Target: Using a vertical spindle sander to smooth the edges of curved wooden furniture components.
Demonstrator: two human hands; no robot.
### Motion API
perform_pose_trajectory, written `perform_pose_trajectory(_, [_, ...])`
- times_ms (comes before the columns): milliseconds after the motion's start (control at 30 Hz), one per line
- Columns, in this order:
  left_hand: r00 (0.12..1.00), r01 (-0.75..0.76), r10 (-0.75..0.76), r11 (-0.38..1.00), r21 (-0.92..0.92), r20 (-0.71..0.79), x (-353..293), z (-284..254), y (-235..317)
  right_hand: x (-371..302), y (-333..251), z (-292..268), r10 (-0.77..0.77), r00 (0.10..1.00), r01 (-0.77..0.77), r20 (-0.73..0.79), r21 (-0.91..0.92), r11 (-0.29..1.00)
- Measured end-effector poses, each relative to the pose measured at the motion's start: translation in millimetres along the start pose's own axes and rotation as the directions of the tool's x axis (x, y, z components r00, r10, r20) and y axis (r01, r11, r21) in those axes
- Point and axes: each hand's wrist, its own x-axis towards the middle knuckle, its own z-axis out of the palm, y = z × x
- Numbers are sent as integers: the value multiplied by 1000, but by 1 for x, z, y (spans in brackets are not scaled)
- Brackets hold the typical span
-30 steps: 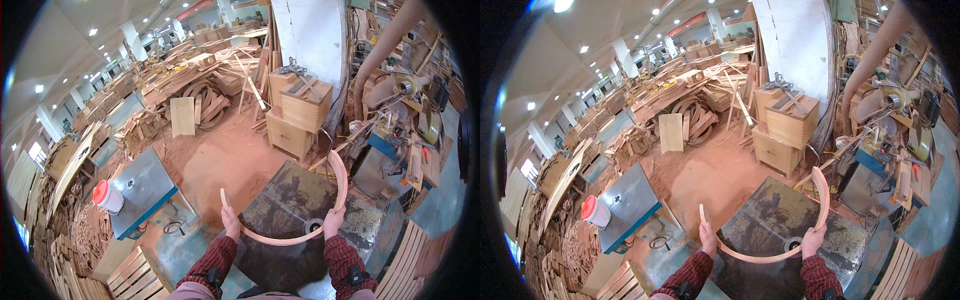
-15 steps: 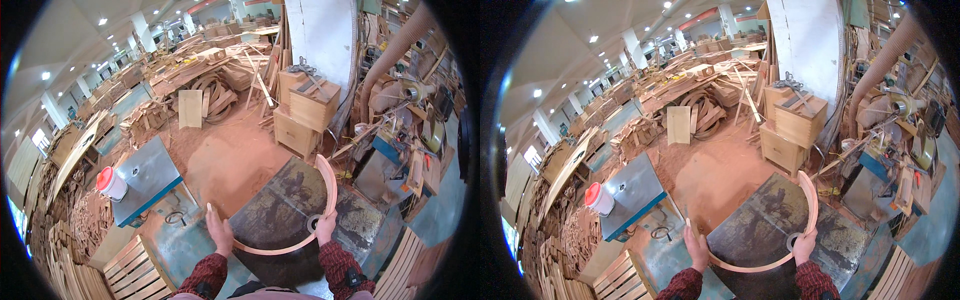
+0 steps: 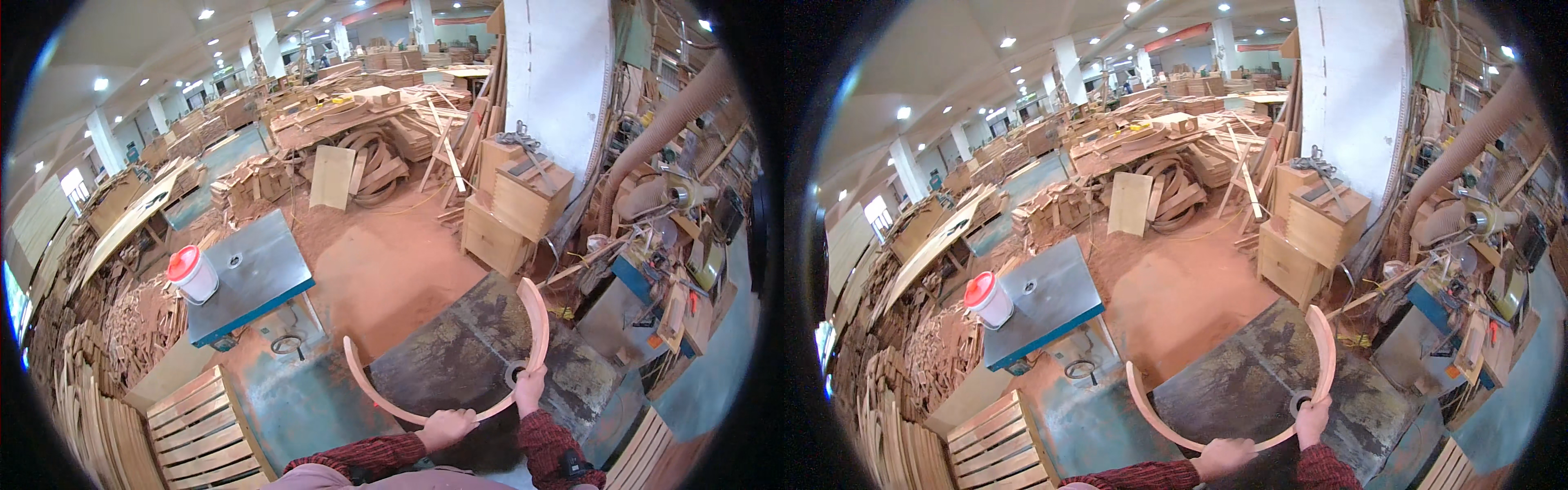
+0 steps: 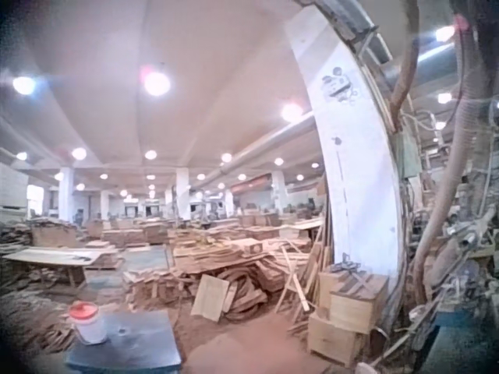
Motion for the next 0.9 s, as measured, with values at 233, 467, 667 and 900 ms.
perform_pose_trajectory(233, [980, -35, 37, 999, 12, -198, -4, 9, -2, 85, 29, -6, -163, 979, 132, 121, 235, 963])
perform_pose_trajectory(467, [991, -10, 7, 1000, -21, -135, 0, 8, -9, 186, -41, -9, -389, 821, 325, 417, 220, 920])
perform_pose_trajectory(667, [987, -68, 68, 998, 7, -147, 1, 9, -16, 198, -65, 7, -441, 800, 340, 407, 297, 892])
perform_pose_trajectory(900, [989, -123, 121, 992, -18, -87, -21, -5, -31, 164, -62, 7, -418, 834, 283, 361, 371, 885])
